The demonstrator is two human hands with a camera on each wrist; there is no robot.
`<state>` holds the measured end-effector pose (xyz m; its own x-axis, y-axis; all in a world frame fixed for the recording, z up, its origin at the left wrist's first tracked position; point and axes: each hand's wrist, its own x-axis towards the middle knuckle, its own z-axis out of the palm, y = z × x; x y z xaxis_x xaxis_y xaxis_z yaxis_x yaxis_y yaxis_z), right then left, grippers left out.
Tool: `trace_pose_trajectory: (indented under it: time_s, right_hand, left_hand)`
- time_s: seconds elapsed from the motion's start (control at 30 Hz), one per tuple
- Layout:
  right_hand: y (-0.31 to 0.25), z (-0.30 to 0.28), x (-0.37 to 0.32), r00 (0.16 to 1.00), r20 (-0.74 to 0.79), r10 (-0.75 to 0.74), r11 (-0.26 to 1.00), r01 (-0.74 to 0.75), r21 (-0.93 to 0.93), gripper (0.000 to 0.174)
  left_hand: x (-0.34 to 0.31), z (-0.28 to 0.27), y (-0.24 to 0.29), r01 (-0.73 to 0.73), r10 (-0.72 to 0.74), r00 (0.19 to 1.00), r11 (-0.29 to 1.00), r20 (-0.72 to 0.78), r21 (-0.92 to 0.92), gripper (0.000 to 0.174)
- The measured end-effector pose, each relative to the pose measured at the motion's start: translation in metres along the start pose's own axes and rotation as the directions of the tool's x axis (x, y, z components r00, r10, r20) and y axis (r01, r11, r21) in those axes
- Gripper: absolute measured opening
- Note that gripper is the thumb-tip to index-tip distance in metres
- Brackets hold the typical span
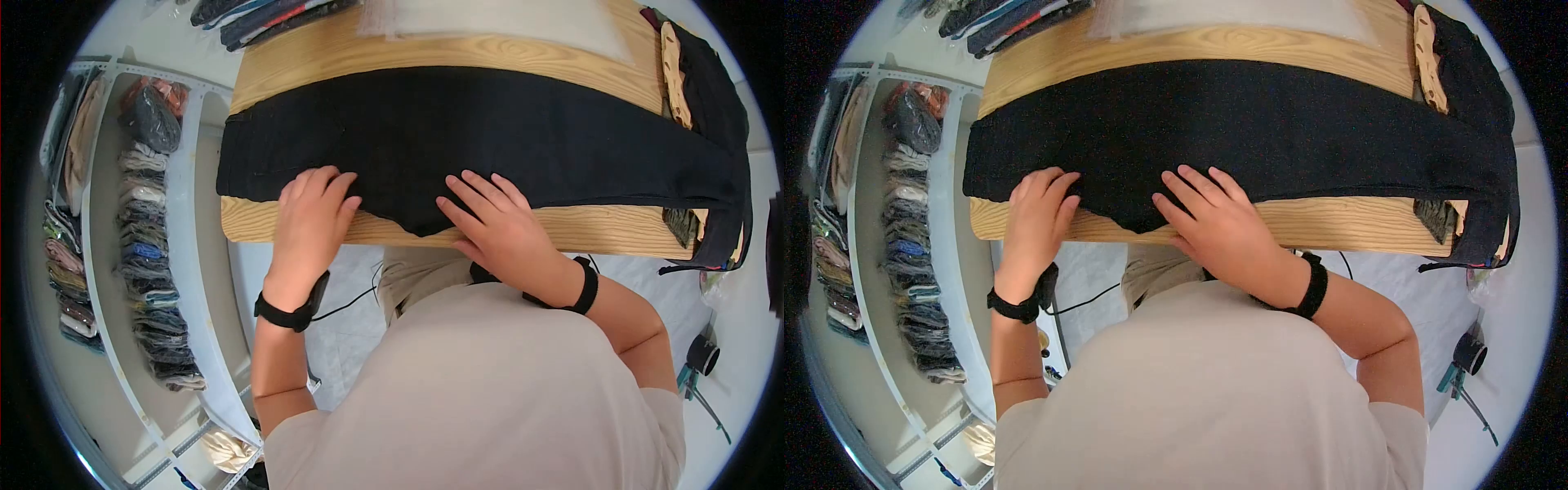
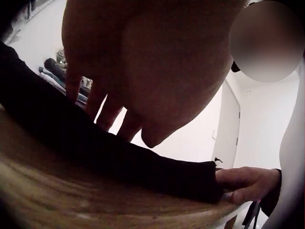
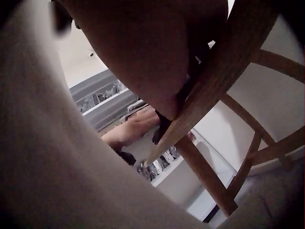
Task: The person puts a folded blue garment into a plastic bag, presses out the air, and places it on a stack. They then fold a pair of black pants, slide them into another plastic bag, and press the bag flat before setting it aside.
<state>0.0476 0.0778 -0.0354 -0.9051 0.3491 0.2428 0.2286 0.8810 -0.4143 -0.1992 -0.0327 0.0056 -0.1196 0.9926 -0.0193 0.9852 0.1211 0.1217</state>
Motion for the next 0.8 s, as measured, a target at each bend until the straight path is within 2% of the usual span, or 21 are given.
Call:
trace_pose_trajectory:
  time_s: [0.1, 0.23, 0.33, 0.43, 0.5, 0.53, 0.6, 0.73, 0.8]
  right_hand:
    - [0.0, -0.003, 0.001, 1.0, 0.021, -0.004, 1.0, 0.003, 0.015, 0.047]
    - [0.001, -0.001, 0.001, 0.999, 0.023, -0.029, 0.999, 0.028, 0.028, 0.046]
    - [0.001, -0.001, 0.002, 1.0, 0.008, -0.012, 0.998, 0.012, 0.059, 0.045]
    - [0.002, -0.003, 0.002, 1.0, -0.012, 0.007, 0.997, -0.006, 0.082, 0.045]
    - [0.002, -0.004, 0.003, 1.0, -0.023, 0.006, 0.996, -0.004, 0.088, 0.046]
    - [0.002, -0.005, 0.004, 1.0, -0.023, 0.008, 0.996, -0.006, 0.084, 0.046]
    - [0.001, -0.006, 0.004, 1.0, -0.029, -0.01, 0.998, 0.012, 0.067, 0.046]
    - [0.002, -0.008, 0.006, 0.998, -0.05, -0.025, 0.998, 0.028, 0.059, 0.045]
    - [0.005, -0.008, 0.006, 0.997, -0.072, -0.014, 0.996, 0.02, 0.082, 0.041]
  left_hand:
    - [-0.017, -0.002, -0.019, -0.006, 0.006, 1.0, 1.0, 0.007, -0.019, 0.041]
    - [-0.028, 0.003, -0.039, 0.046, -0.043, 0.999, 0.988, 0.022, -0.147, 0.047]
    - [-0.027, 0.006, -0.044, 0.096, -0.108, 0.994, 0.964, -0.035, -0.247, 0.047]
    - [-0.022, 0.005, -0.038, 0.053, -0.072, 0.988, 0.988, -0.133, -0.143, 0.047]
    - [-0.014, -0.006, -0.02, -0.068, 0.084, 0.98, 0.994, -0.18, 0.091, 0.045]
    - [-0.011, -0.005, -0.013, -0.071, 0.086, 0.979, 0.993, -0.183, 0.089, 0.045]
    - [-0.007, -0.003, -0.001, -0.212, 0.205, 0.973, 0.975, -0.106, -0.063, 0.04]
    - [0.002, 0.006, -0.006, -0.226, 0.223, 0.969, 0.974, -0.106, -0.016, 0.03]
    - [0.005, 0.009, -0.012, -0.23, 0.219, 0.966, 0.971, -0.134, -0.069, 0.022]
